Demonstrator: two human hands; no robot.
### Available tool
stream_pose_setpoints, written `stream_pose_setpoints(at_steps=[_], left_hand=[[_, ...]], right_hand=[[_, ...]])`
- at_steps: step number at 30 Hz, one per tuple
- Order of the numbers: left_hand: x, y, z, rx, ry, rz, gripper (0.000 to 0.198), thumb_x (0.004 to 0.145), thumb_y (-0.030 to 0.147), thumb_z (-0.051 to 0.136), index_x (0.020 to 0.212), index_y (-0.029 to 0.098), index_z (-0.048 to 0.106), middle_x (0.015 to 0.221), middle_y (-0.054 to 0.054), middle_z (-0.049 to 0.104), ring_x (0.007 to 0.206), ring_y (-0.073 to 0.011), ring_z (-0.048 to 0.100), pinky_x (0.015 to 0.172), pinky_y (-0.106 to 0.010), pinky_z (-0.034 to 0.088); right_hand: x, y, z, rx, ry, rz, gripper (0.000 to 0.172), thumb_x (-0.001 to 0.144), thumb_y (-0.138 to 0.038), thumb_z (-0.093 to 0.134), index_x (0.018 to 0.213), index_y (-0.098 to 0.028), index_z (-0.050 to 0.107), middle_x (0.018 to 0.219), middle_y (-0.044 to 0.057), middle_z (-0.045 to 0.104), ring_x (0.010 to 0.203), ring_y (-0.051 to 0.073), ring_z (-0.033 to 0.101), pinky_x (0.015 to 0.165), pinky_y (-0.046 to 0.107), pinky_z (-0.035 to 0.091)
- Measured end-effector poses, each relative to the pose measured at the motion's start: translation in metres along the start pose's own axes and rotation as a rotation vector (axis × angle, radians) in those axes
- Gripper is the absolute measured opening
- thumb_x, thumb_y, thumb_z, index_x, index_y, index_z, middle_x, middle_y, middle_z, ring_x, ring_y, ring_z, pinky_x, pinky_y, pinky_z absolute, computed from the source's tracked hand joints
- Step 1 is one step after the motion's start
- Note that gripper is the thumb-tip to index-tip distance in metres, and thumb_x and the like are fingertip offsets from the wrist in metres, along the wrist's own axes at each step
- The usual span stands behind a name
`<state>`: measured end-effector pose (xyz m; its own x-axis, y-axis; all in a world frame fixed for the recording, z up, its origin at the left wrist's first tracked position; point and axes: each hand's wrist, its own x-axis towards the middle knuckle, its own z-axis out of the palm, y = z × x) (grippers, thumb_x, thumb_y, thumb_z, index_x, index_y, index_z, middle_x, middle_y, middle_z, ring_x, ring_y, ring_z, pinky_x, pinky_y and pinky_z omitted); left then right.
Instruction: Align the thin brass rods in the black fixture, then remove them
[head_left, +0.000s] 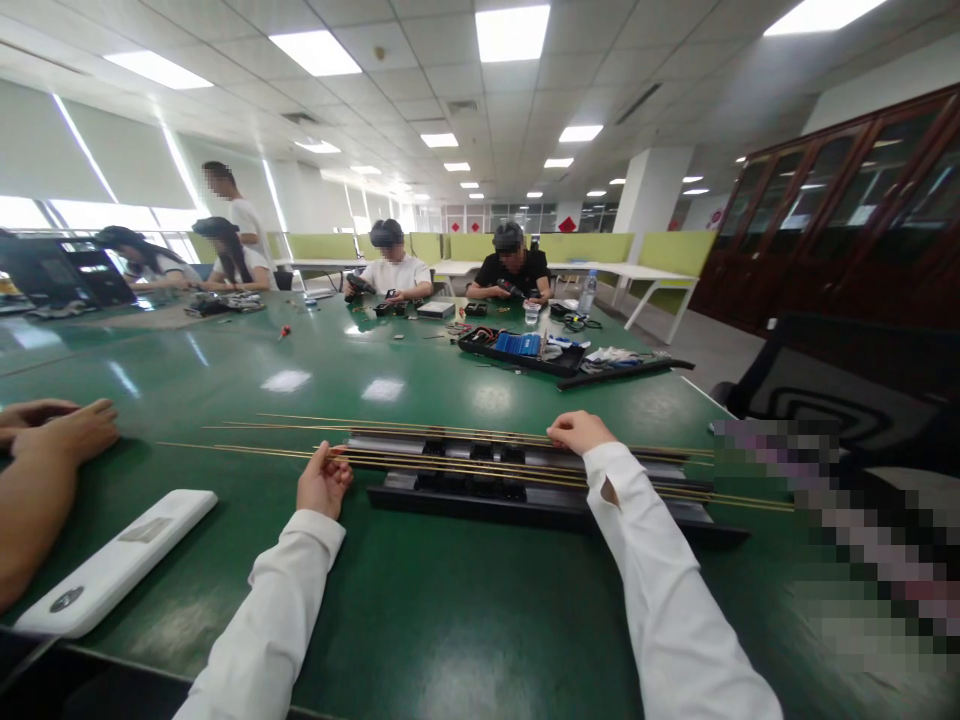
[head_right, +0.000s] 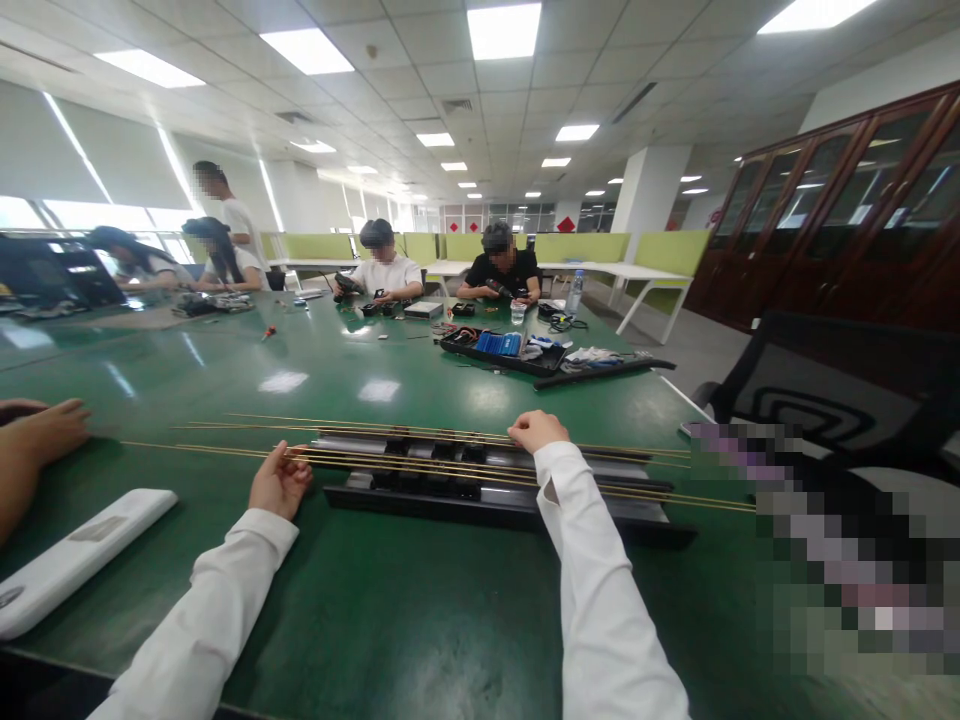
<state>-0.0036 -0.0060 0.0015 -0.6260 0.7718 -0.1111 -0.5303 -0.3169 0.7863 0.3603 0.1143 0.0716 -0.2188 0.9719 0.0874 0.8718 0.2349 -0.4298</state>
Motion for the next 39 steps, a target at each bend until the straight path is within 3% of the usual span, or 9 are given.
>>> stream_pose_setpoints(at_steps=[8,18,39], left_hand=[[-0.001,0.001,0.001,-0.012,0.005,0.002,0.021,0.065,0.031,0.055,0.064,0.01,0.059,0.041,0.001,0.044,0.038,-0.0065,0.04,0.035,-0.016,0.032],[0.001,0.0,0.0,-0.024,0.006,0.006,0.019,0.066,0.029,0.054,0.064,0.011,0.059,0.041,0.001,0.044,0.038,-0.0059,0.04,0.035,-0.016,0.032],[0.001,-0.001,-0.001,-0.003,-0.006,0.009,0.017,0.064,0.027,0.056,0.067,0.01,0.057,0.043,0.001,0.044,0.037,-0.0057,0.039,0.035,-0.016,0.032]], right_hand=[[0.0,-0.025,0.017,-0.06,0.077,-0.087,0.015,0.064,-0.025,0.05,0.066,-0.023,0.064,0.071,0.0,0.064,0.068,0.012,0.055,0.062,0.021,0.039],[0.004,-0.02,0.021,-0.021,0.069,-0.109,0.014,0.064,-0.027,0.051,0.065,-0.022,0.064,0.068,0.0,0.063,0.068,0.013,0.055,0.06,0.021,0.037],[0.003,0.0,0.006,0.034,0.023,-0.057,0.014,0.062,-0.025,0.052,0.062,-0.02,0.064,0.058,-0.001,0.063,0.061,0.012,0.055,0.054,0.019,0.037]])
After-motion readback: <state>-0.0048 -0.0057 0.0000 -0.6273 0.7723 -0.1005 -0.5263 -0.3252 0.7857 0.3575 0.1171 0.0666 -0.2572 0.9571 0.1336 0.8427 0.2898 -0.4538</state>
